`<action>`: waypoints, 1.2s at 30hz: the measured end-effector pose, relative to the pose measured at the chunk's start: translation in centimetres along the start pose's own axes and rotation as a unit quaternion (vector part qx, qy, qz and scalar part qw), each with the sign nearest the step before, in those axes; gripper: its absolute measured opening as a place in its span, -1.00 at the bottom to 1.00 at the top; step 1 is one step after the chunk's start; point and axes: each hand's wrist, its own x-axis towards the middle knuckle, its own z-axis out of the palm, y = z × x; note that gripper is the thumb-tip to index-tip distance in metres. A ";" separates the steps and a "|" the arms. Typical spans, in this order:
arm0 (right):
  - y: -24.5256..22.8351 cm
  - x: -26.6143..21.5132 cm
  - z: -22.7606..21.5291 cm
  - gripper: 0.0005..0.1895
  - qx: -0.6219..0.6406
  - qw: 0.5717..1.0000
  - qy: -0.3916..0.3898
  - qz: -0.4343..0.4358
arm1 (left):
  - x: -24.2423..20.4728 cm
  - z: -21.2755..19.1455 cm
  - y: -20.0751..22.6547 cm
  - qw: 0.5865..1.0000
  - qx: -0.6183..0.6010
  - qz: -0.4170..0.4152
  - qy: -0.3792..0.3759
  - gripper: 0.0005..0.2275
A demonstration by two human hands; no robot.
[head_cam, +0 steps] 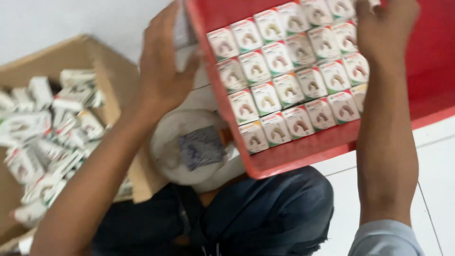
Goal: Cleaning small product boxes with a cloth and stacking them neatly into a plastic crate.
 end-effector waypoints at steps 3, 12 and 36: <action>-7.9 0.4 -3.4 -0.80 0.185 0.983 0.017 0.015 | -8.0 -6.8 -2.5 0.995 0.010 -0.100 0.020 -0.50; -37.4 -0.9 -4.6 -0.79 0.429 0.883 -0.191 -0.015 | -26.3 -10.8 -15.2 0.862 -0.040 -0.452 0.227 -0.51; -66.3 -6.0 24.8 -0.73 0.454 0.777 -0.394 0.187 | -29.1 -22.3 -20.4 0.715 -0.062 -0.591 0.367 -0.57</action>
